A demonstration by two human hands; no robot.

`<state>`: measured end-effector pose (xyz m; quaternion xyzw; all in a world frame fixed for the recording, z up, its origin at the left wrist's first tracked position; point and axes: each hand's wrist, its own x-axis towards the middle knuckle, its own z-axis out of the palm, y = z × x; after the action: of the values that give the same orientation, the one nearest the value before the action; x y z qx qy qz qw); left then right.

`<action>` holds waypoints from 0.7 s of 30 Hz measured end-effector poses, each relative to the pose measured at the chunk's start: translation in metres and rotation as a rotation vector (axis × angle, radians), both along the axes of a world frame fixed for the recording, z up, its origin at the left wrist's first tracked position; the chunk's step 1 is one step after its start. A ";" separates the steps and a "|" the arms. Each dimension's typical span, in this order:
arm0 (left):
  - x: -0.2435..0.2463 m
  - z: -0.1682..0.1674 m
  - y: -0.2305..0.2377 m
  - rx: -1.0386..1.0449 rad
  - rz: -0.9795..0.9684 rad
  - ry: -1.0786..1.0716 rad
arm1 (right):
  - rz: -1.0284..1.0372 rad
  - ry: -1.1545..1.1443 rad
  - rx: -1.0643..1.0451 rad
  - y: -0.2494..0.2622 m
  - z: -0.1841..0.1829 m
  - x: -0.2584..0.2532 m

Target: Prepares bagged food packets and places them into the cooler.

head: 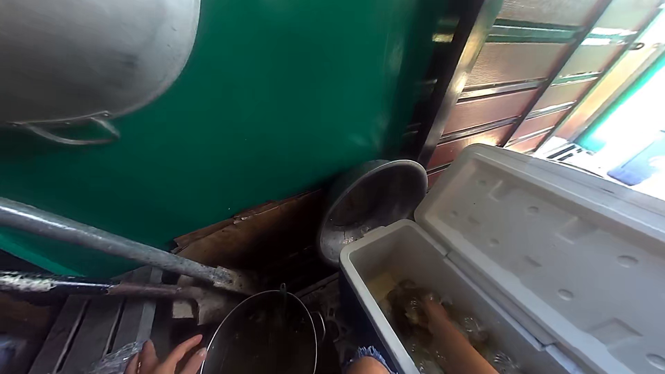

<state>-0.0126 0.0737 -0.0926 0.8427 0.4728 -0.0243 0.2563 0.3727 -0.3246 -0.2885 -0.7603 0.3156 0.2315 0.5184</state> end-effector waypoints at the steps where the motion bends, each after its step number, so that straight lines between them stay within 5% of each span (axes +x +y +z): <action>1: 0.001 -0.001 0.000 -0.003 0.000 -0.003 | -0.059 0.013 0.079 0.001 0.009 0.003; 6: 0.005 0.000 -0.002 -0.020 -0.004 -0.019 | -0.337 -0.008 0.366 0.013 0.069 0.015; 11: -0.016 0.013 0.022 -0.018 -0.029 -0.393 | 0.119 -0.287 0.145 0.052 0.151 0.001; 17: -0.083 0.057 0.053 0.010 0.313 -0.681 | 0.540 -0.524 0.374 0.132 0.235 -0.056; 21: -0.150 0.003 0.091 0.041 0.619 -0.591 | 1.023 -0.462 0.508 0.195 0.250 -0.128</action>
<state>-0.1626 0.1650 -0.0900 0.6368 0.6099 0.3058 0.3592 0.2444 -0.1299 -0.0380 -0.6987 -0.2746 0.3480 0.5615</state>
